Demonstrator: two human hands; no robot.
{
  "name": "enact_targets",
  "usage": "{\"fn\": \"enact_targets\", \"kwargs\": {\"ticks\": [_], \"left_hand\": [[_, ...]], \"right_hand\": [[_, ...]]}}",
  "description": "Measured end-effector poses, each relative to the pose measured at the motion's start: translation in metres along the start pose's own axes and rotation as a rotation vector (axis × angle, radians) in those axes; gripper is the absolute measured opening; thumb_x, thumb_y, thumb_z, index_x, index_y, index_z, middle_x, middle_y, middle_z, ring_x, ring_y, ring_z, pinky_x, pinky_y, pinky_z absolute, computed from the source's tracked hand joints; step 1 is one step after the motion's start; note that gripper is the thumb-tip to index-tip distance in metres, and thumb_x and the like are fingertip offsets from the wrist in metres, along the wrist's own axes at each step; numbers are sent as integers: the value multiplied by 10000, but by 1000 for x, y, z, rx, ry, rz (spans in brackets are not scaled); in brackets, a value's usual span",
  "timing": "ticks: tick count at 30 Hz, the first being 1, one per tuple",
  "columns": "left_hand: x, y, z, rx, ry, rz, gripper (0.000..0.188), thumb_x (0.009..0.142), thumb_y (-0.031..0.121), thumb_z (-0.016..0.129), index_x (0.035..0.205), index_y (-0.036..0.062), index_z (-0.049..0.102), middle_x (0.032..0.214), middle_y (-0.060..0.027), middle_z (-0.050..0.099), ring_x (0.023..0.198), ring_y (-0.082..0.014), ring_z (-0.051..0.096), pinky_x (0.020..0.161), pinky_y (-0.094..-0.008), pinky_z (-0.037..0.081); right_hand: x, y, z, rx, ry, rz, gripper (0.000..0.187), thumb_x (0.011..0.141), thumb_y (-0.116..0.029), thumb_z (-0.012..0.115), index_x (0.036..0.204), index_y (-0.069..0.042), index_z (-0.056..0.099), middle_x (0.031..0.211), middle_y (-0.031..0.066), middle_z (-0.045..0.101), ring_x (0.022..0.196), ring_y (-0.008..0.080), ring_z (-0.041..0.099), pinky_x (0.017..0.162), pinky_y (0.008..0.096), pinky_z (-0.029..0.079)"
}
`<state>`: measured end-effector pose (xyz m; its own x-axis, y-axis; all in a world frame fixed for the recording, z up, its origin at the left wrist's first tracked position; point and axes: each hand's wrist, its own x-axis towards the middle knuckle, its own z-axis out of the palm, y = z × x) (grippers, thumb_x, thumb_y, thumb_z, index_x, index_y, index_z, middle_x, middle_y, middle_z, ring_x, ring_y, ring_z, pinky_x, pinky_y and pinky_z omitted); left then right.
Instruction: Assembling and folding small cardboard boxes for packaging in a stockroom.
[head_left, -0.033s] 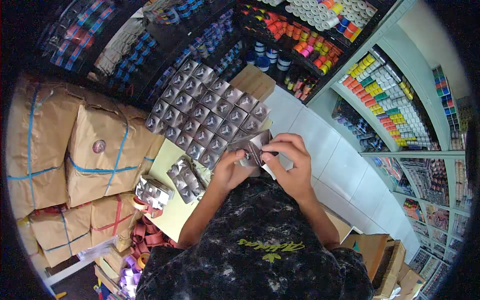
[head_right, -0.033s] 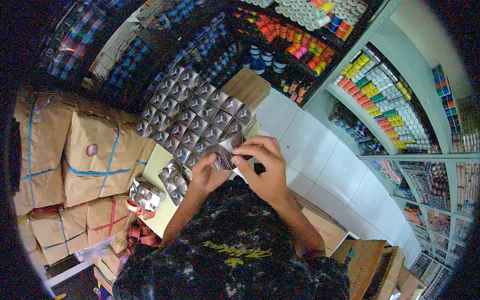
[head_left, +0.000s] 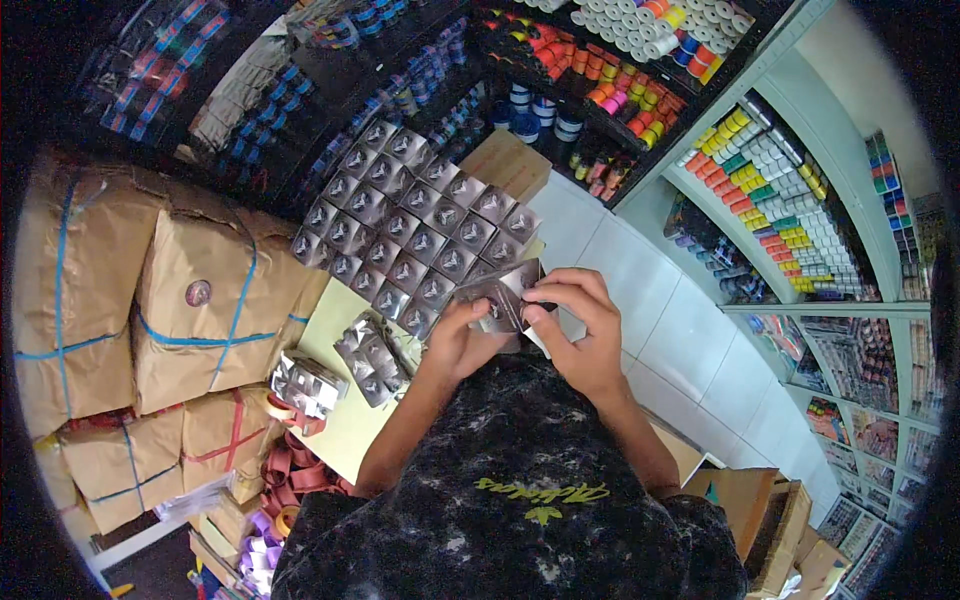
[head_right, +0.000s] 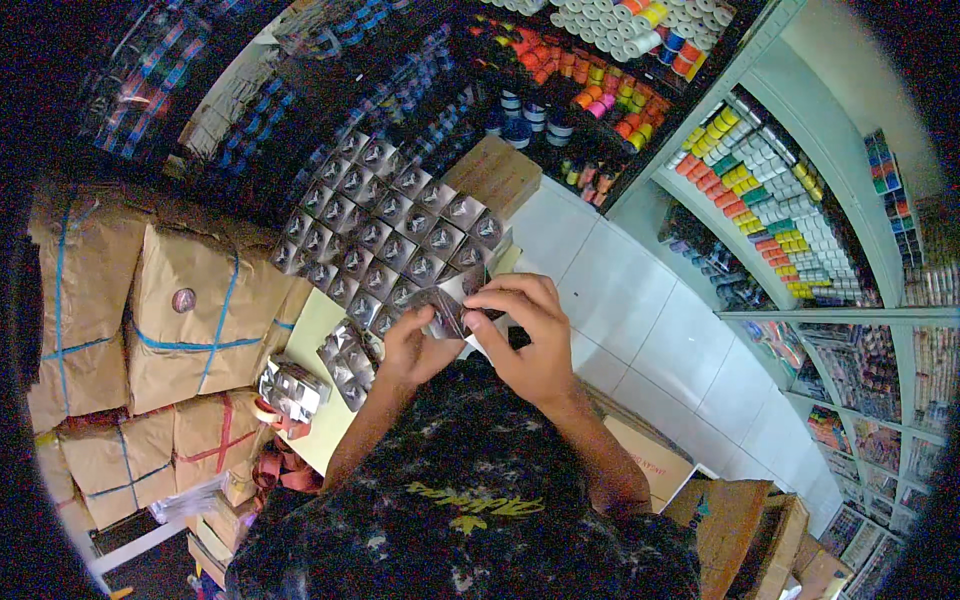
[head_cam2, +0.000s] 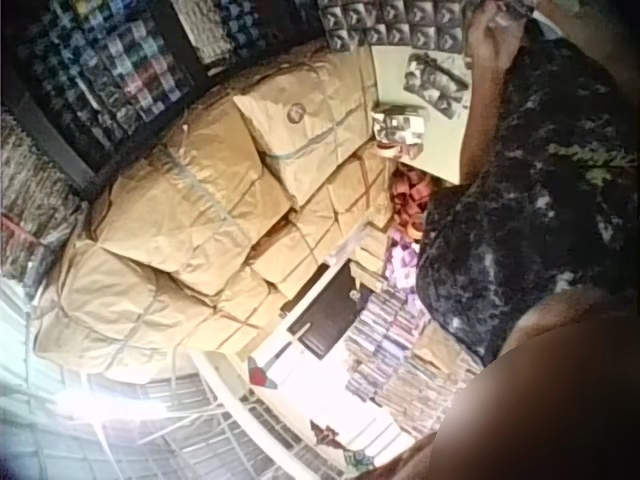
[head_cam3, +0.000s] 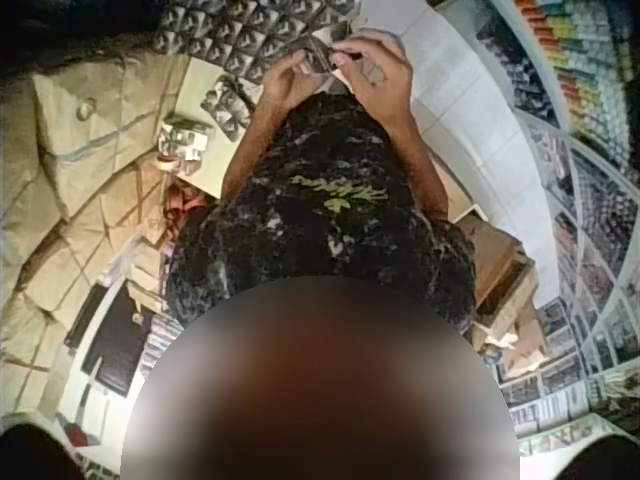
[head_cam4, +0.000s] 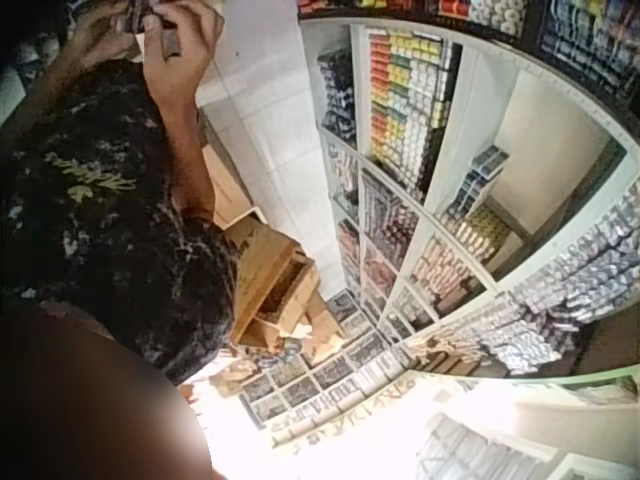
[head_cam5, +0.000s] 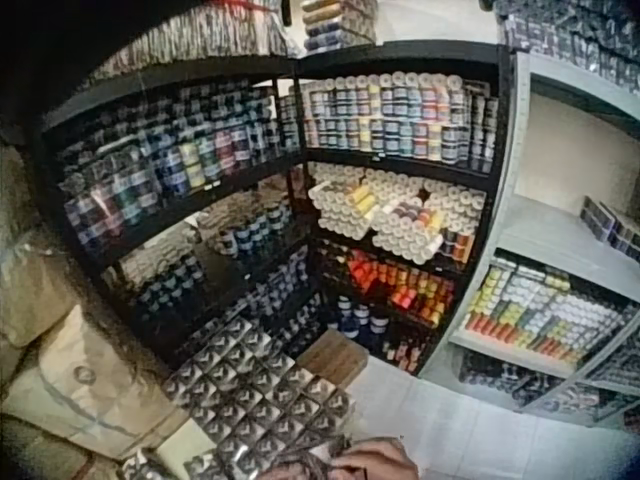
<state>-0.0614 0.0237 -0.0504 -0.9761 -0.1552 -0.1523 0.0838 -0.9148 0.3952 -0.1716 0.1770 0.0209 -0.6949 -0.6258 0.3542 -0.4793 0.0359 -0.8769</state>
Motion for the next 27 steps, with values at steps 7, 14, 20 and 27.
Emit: {"fn": "enact_targets", "kwargs": {"ticks": [7, 14, 20, 27], "left_hand": [[-1, 4, -4, 25, 3, 3, 505, 942, 266, 654, 1328, -41, 546, 1300, -173, 628, 1203, -282, 615, 1093, -490, 437], [-1, 5, 1, 91, 73, 106, 407, 974, 225, 651, 1304, -4, 582, 1258, -160, 660, 1150, -288, 658, 1016, -496, 525], [-1, 7, 4, 9, 30, 104, 391, 950, 168, 683, 1301, 19, 598, 1264, -143, 665, 1172, -284, 648, 1047, -509, 501], [-3, 6, 2, 49, 1, 108, 436, 928, 128, 700, 1337, 37, 578, 1321, -136, 637, 1229, -285, 615, 1078, -516, 471]], "right_hand": [[2, -1, 2, -1, 3, -35, 245, 818, -99, 768, 1060, -74, 742, 1107, 101, 677, 1060, 289, 608, 941, 386, 476], [5, -3, 6, 22, 16, -46, 283, 820, -103, 763, 1101, -75, 735, 1143, 110, 664, 1073, 300, 600, 951, 398, 474], [4, -3, 8, -115, 12, -104, 316, 828, -101, 759, 1142, -77, 736, 1176, 99, 667, 1113, 303, 589, 988, 408, 466], [2, -1, 10, -78, 16, -160, 266, 872, -71, 716, 1135, -43, 744, 1181, 109, 705, 1131, 316, 635, 1011, 417, 491]]}}
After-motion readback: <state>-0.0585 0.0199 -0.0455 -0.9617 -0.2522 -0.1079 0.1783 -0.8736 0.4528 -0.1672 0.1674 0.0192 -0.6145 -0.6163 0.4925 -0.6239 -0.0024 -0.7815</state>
